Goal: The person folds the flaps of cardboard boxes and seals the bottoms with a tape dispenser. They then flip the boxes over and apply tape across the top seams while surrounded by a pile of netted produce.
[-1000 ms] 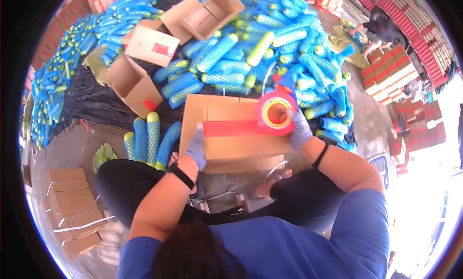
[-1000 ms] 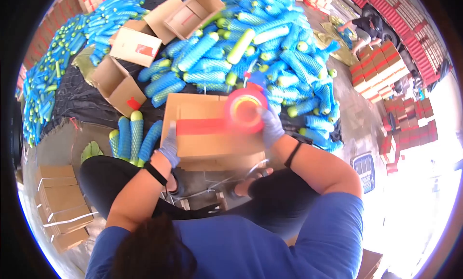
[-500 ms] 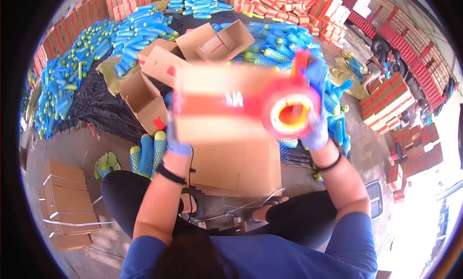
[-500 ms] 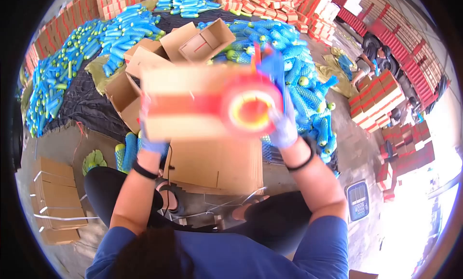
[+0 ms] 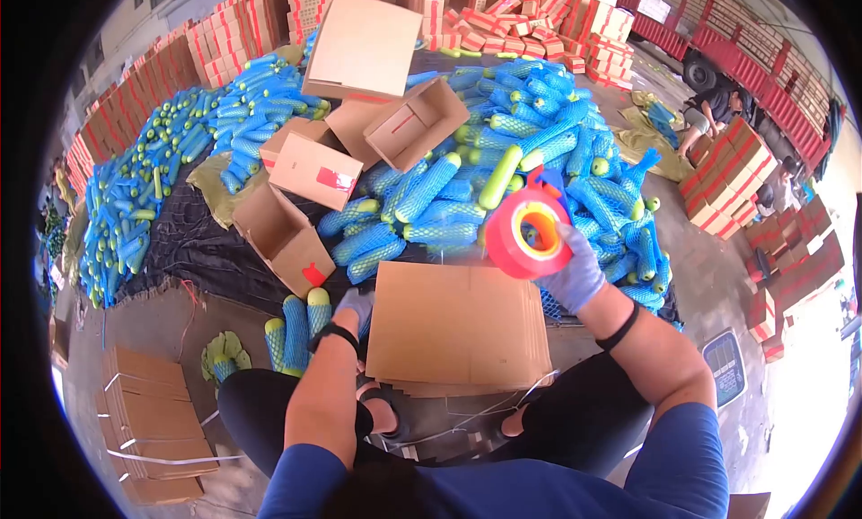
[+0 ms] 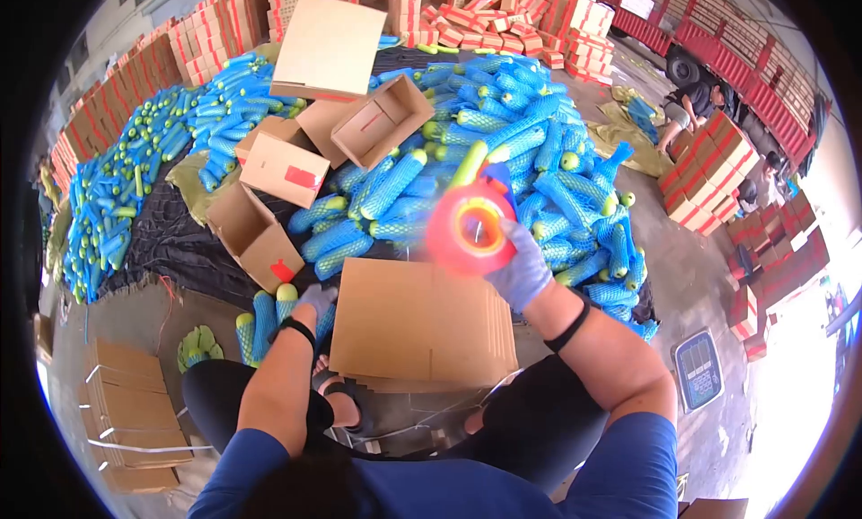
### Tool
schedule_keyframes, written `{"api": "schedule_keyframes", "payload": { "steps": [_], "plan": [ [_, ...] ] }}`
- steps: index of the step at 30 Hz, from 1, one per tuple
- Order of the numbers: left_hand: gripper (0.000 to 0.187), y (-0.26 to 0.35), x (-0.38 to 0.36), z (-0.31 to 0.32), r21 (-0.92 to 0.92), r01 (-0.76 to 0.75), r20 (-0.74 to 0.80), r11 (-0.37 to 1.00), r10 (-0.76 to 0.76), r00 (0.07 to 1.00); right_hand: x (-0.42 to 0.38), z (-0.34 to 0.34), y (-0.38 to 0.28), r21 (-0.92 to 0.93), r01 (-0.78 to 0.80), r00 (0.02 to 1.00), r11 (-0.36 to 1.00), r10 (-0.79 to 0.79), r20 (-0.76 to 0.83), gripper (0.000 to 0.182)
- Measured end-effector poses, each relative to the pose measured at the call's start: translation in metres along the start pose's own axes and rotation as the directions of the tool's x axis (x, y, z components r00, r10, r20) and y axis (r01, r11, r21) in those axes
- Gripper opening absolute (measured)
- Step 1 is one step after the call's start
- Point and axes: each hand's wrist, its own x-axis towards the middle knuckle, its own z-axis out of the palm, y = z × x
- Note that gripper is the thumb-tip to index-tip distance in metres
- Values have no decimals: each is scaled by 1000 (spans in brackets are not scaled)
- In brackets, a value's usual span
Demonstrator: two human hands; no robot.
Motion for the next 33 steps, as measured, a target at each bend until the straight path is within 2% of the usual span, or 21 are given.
{"api": "schedule_keyframes", "payload": {
  "steps": [1,2,3,4,5,7,9,12,14,16,17,19,20,22,23,24,25,27,29,31,33],
  "plan": [
    [35,32,-6,17,-518,331,204,789,-262,943,-6,-17,1,-1,9,1000,1000,-9,-4,61],
    [40,55,-10,30,-770,587,501,249,-334,799,-12,-32,2,8,-25,992,1000,26,-126,60],
    [83,63,-10,43,-773,571,554,276,-144,820,-16,-46,4,25,-58,966,998,62,-250,60],
    [83,70,-5,44,-774,564,552,290,-129,824,-19,-58,5,27,-48,962,999,53,-267,60],
    [66,76,-3,39,-684,352,403,639,-72,913,-22,-66,4,15,-34,950,999,37,-311,60],
    [50,82,-1,33,-466,76,279,882,65,958,-26,-82,5,37,-3,952,999,14,-306,59],
    [45,71,-8,-3,-560,454,501,693,-153,852,-27,-93,2,11,-14,934,1000,17,-358,59],
    [44,74,7,16,-546,727,694,416,-262,671,-22,-103,-2,-70,-63,909,996,29,-417,54],
    [51,73,45,135,-787,614,598,53,-176,782,-11,-125,0,-95,-65,874,993,11,-487,51],
    [34,70,7,57,-841,397,485,-367,-186,855,-7,-113,-2,-211,-28,850,977,-88,-519,48],
    [34,70,6,49,-838,414,493,-356,-167,854,-3,-137,-3,-301,-46,850,953,-121,-512,46],
    [43,61,15,38,-681,145,378,-718,-174,909,-7,-138,-18,-597,-33,927,801,-198,-317,51],
    [43,57,21,32,-685,150,375,-713,-169,912,-8,-124,-25,-721,48,951,691,-252,-179,55],
    [55,50,29,24,-691,-99,168,-716,-292,942,-11,-105,-28,-862,144,960,485,-280,3,65],
    [55,51,27,9,-694,-94,169,-714,-288,943,-21,-71,-33,-942,172,960,287,-262,95,72],
    [61,53,20,-13,-577,-239,-12,-781,-284,959,-21,-55,-38,-964,249,954,-98,-145,261,74],
    [68,52,10,-30,-423,-354,-188,-834,-301,935,-22,-40,-43,-818,365,909,-444,-21,417,75],
    [65,47,-9,-44,-495,-289,-259,-819,-179,949,-26,-27,-30,-756,451,887,-474,147,437,78],
    [64,37,-26,-64,-560,-248,-332,-791,-60,941,-29,-33,-10,-757,537,838,-371,131,530,71],
    [58,21,-48,-92,-201,-137,-254,-970,-83,963,-28,-30,1,-729,586,808,-354,192,557,67],
    [57,-2,-77,-145,-279,-83,-387,-957,33,921,-32,-36,12,-726,600,800,-335,232,554,64]
  ]
}}
